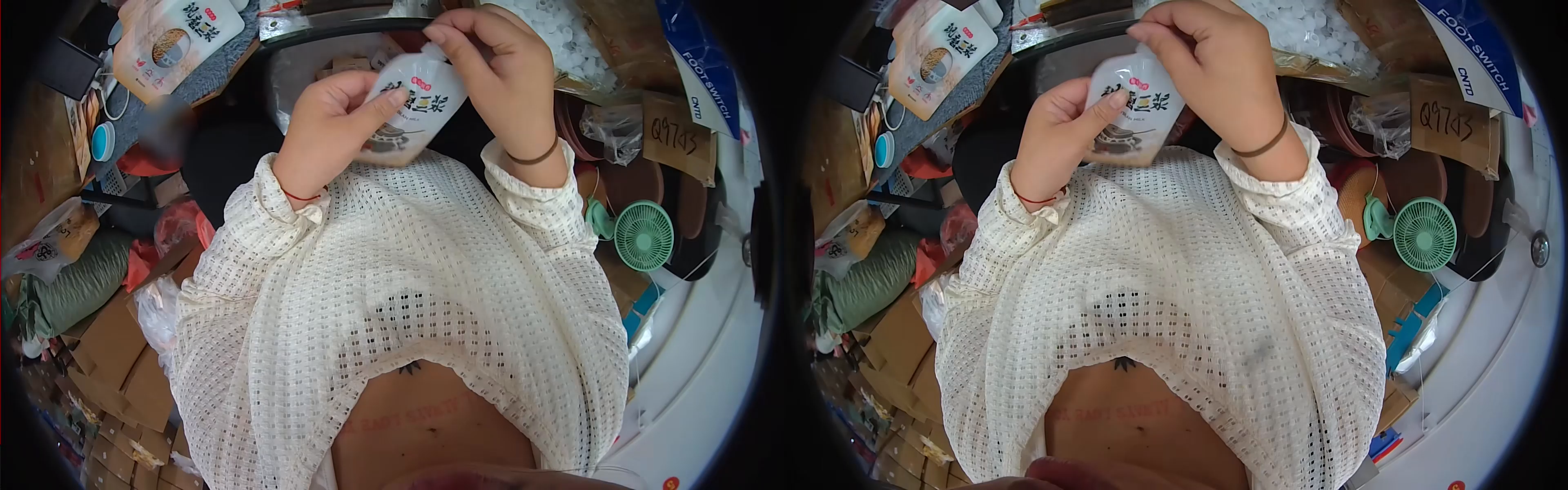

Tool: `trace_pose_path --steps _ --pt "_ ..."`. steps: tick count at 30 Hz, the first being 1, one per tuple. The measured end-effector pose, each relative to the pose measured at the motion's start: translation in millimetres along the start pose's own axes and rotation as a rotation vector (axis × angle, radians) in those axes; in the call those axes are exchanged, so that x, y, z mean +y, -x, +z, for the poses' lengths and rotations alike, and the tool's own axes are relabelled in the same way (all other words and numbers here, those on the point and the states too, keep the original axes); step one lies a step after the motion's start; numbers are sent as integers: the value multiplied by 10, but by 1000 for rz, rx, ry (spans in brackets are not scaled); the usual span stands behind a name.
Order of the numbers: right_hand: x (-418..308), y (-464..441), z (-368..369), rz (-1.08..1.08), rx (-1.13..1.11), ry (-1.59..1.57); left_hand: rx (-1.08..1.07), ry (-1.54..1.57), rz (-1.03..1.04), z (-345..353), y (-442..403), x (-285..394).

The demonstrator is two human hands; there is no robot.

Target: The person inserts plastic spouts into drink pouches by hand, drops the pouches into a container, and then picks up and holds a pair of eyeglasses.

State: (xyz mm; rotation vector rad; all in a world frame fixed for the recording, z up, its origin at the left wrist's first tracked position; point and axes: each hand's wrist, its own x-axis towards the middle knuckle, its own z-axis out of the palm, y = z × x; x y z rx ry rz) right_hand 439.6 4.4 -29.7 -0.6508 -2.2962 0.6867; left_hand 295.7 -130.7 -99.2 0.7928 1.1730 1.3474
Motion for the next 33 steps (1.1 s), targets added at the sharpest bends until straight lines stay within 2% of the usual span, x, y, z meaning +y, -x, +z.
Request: trace_pose_path --steps 3,4,7,10,11,13,16,19,22,25,26,27,29,30,33 --pt "79 51 -53 -86 -90 55 -13 59 -36 7 1 4" --pt "98 58 -85 -47 -184 21 -28 81 -70 11 3 20" --pt "131 -46 -114 -167 -162 -26 -68 141 -119 34 -4 71" --pt "327 6 -287 -240 66 358 -105 90 -132 -75 -31 14" --pt "491 57 -444 -127 68 557 -110 55 -134 -158 -49 -6" --pt "727 186 -580 -34 128 746 -67 138 -98 -321 -136 35" --pt "828 266 -480 7 -11 822 -21 295 -49 -573 -351 98" --pt "917 188 -378 -30 30 858 -35 305 -41 -742 -550 161" --pt "1124 68 -440 -132 83 722 -54 328 -65 -769 -599 162" --pt "1131 85 -490 -88 61 729 438 -242 181 -803 -488 95" --pt "1150 94 -515 -89 71 717 423 -312 377 -1036 -386 58" --pt "1173 111 -549 -89 83 707 719 -654 594 -1128 -402 137" --pt "1181 121 -577 -81 130 688 982 -1700 785 -1202 -203 344" --pt "1178 125 -581 -73 164 678 839 -1783 703 -1381 -157 182" --pt "1208 85 -601 -47 236 647 536 -1832 612 -1264 126 29"
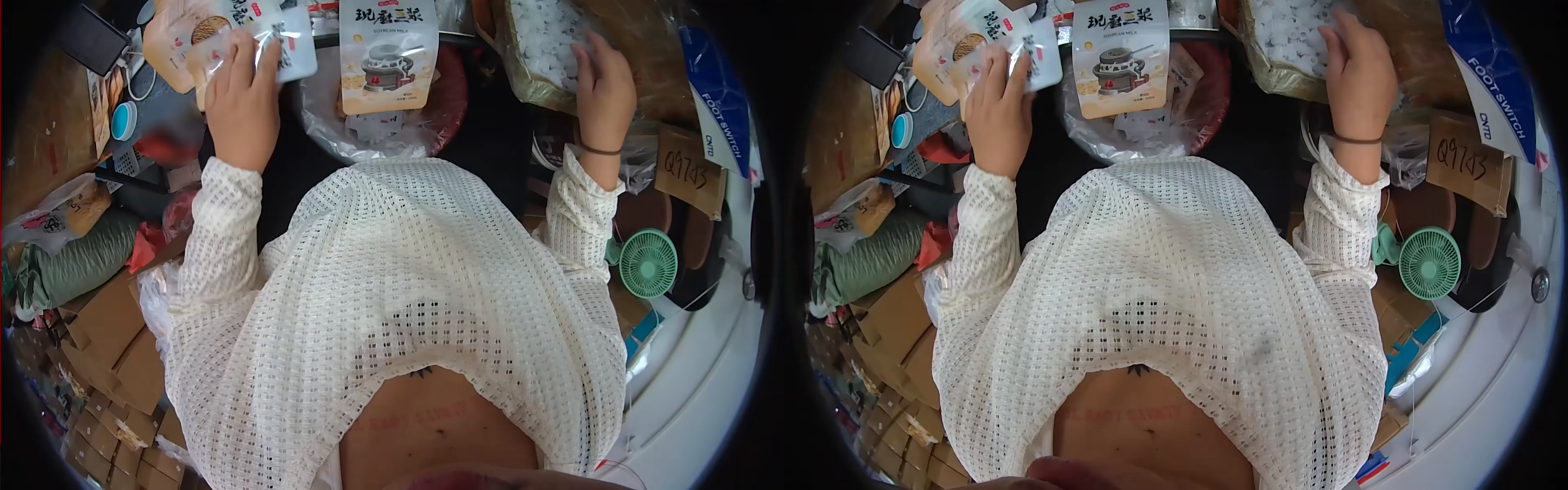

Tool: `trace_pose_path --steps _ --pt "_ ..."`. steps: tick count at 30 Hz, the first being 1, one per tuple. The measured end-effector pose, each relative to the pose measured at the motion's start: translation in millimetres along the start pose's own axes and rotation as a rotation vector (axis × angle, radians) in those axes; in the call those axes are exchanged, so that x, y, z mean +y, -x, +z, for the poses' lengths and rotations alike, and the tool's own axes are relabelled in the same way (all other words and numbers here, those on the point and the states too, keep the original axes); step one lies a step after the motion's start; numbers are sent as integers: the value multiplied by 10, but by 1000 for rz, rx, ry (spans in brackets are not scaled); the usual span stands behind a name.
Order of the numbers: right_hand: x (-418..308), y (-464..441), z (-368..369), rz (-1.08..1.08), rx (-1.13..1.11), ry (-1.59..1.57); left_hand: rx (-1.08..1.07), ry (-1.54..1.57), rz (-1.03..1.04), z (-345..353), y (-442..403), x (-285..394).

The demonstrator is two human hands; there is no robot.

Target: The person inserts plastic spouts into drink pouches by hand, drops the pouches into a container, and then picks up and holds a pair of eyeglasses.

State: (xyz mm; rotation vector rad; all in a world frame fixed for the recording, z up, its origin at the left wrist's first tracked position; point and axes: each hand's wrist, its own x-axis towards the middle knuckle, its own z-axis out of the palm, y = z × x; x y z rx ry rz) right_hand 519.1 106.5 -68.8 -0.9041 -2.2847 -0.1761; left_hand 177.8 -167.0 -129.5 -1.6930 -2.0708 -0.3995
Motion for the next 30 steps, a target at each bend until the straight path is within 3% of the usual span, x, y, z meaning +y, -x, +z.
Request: trace_pose_path --steps 4,7,11,13,14,15,16,18,19,22,24,26,30 --pt "-66 -65 -39 -6 24 3 13 255 -186 -78 2 -103" --pt "-27 -76 -1 -145 -17 -17 2 284 -67 -156 -78 -176" --pt "-70 -105 -18 -54 -13 -5 96 231 -82 -99 -44 -194" --pt "-73 -115 -12 97 26 6 -7 715 -377 -127 -43 -175" --pt "-76 -117 -5 55 78 -3 -64 956 -524 -143 -43 -147" --pt "-83 -121 1 13 131 -11 12 1243 -534 -149 -62 18" --pt "-93 -127 2 -31 184 -18 -48 1351 -594 -178 -66 127" --pt "-158 -118 -6 -30 255 -155 -229 1438 -585 -205 -88 314" --pt "-236 -120 -19 -29 290 -222 -206 1430 -526 -155 -97 422" --pt "-769 -44 -181 464 -33 -959 -361 1508 -500 -153 -133 649" --pt "-1044 44 -126 304 -135 -1148 -416 1503 -463 -188 -179 774" --pt "-1237 66 -164 461 -288 -1405 -447 1539 -458 -203 -195 880" --pt "-1451 -138 -364 152 -275 -911 -578 1691 -524 -186 -177 984"
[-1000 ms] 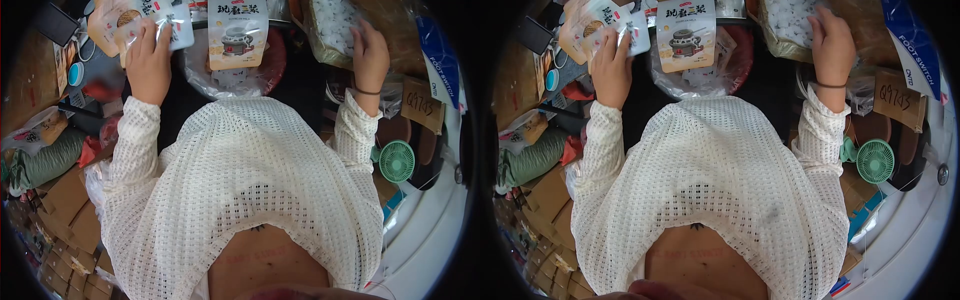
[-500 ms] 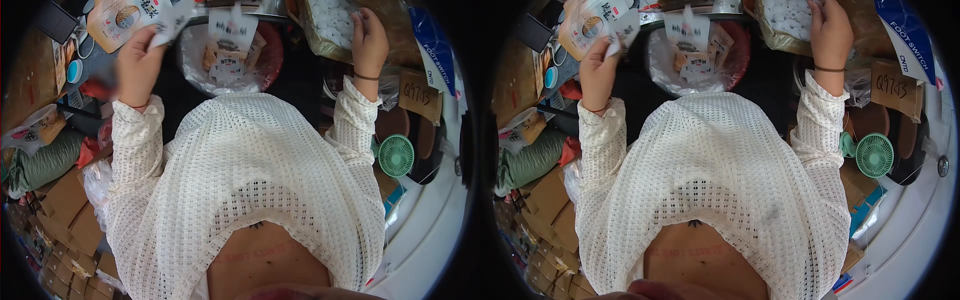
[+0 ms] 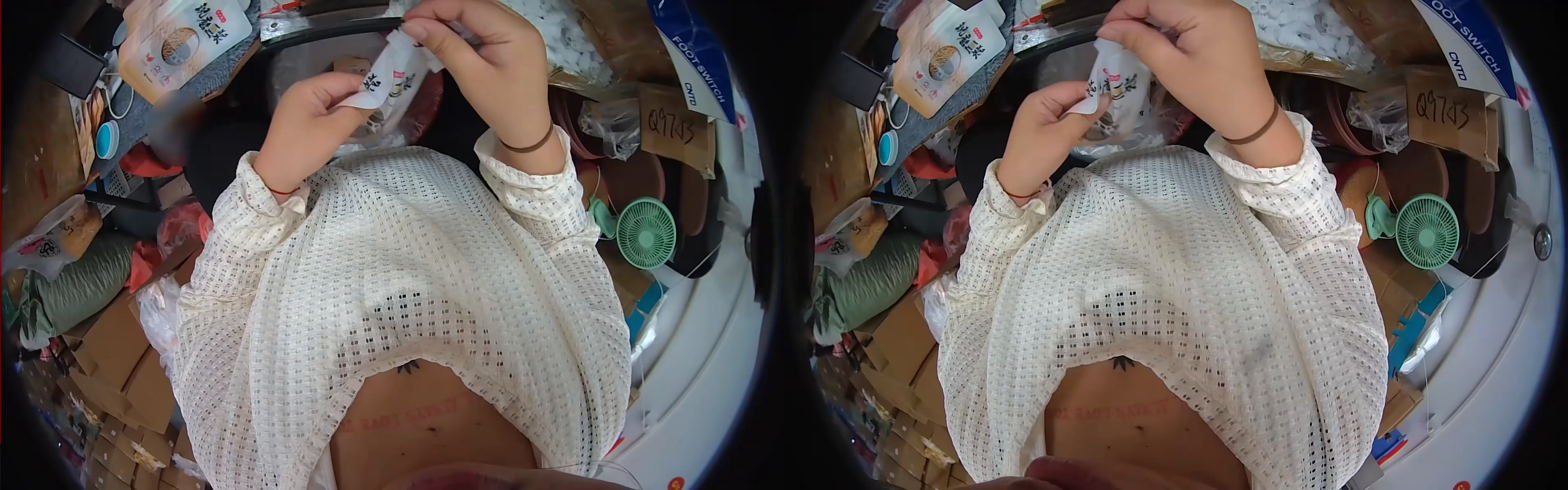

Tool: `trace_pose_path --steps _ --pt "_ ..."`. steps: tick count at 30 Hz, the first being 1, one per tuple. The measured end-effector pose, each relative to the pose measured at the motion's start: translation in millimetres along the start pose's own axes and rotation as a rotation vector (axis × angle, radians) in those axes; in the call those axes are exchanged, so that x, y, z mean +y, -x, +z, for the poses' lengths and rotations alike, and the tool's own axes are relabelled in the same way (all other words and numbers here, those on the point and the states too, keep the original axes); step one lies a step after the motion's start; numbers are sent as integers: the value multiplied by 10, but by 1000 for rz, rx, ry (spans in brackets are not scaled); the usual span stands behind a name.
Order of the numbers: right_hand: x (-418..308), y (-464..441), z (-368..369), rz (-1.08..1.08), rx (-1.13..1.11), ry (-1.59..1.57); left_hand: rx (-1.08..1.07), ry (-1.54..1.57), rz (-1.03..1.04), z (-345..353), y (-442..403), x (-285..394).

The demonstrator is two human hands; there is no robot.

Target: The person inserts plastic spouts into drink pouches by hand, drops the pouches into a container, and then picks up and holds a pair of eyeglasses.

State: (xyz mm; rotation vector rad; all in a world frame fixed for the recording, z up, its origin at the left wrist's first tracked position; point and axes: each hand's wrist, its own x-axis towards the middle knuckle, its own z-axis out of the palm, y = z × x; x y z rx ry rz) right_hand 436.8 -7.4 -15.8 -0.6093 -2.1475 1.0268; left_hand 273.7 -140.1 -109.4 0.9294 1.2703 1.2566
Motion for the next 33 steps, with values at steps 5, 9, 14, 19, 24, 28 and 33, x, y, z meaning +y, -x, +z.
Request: trace_pose_path --steps 5,9,14,19,24,28,33 --pt "173 -68 -168 -241 -90 186 -156 82 -122 132 37 160" --pt "158 -64 -218 -38 -87 55 -128 3 -139 155 -8 151" --pt "224 -48 -285 -204 -227 291 -220 223 -179 207 -11 136" --pt "323 -69 -365 -185 -331 224 -272 295 -271 255 -41 110" --pt "813 -14 -548 106 19 -327 -235 314 -269 204 -55 78" --pt "899 48 -669 367 76 -1272 -144 401 -206 -27 -253 22" --pt "765 168 -450 420 -70 -1213 -48 286 -54 -383 -608 -18"
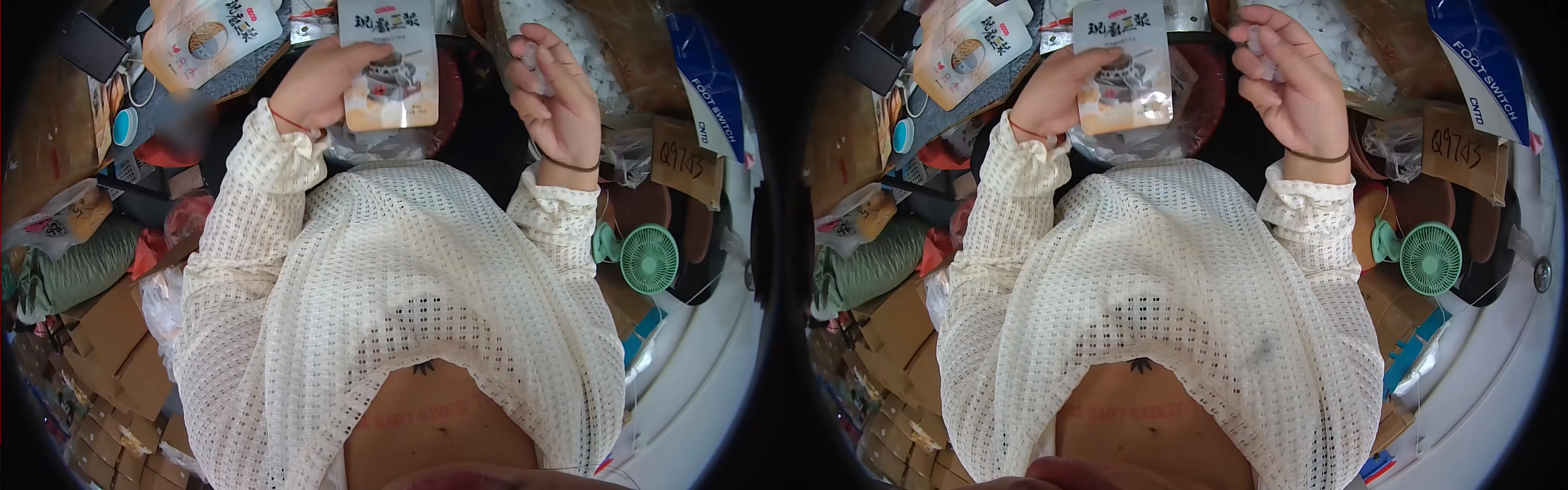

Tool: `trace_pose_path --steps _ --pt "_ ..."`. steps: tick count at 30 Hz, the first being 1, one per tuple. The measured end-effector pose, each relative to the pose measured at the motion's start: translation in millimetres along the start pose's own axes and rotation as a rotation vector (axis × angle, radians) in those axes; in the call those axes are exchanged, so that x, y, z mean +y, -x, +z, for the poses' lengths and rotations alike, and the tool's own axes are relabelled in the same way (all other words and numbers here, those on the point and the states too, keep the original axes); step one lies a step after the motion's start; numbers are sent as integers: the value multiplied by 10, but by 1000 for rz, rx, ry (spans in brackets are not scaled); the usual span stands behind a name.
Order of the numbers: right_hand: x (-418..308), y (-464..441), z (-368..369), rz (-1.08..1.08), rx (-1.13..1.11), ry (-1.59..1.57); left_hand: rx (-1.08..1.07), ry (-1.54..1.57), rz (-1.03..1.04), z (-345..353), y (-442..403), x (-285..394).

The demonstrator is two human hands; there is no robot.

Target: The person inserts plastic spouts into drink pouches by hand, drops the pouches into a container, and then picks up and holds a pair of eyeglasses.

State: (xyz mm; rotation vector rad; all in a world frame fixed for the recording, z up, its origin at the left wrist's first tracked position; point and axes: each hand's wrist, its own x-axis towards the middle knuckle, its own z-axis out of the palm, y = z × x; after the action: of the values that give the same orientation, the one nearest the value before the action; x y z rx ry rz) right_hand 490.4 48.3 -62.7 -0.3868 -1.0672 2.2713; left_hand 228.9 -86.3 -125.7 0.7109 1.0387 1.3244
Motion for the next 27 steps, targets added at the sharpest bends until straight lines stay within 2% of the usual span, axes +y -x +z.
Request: trace_pose_path --steps 1,4,10,13,16,17,18,20,21,22,23,25,26,27 --pt "52 4 56 -27 -5 85 23 238 -89 65 2 129" --pt "100 21 137 -110 -50 295 9 245 -81 27 -22 154" --pt "173 79 116 -97 26 618 0 248 -111 17 -19 169" --pt "215 56 208 -274 -16 938 14 197 -43 22 -16 118" --pt "170 79 211 -278 -24 1077 524 -746 327 -69 141 94" --pt "137 86 205 -296 -4 1114 691 -813 512 -230 205 79" --pt "98 95 192 -314 18 1150 915 -1270 781 -370 240 167" --pt "51 103 175 -328 84 1156 992 -1865 954 -590 370 241" --pt "42 110 170 -320 127 1126 857 -1986 847 -662 519 174" --pt "34 102 168 -312 164 1097 759 -1985 788 -689 597 154" --pt "24 68 163 -384 127 1205 665 -1976 727 -715 676 134" --pt "32 22 149 -521 52 1416 546 -1732 703 -677 782 138" --pt "70 -5 160 -505 42 1404 656 -1627 669 -617 799 145" --pt "125 -36 184 -491 34 1393 626 -1341 605 -588 797 147"
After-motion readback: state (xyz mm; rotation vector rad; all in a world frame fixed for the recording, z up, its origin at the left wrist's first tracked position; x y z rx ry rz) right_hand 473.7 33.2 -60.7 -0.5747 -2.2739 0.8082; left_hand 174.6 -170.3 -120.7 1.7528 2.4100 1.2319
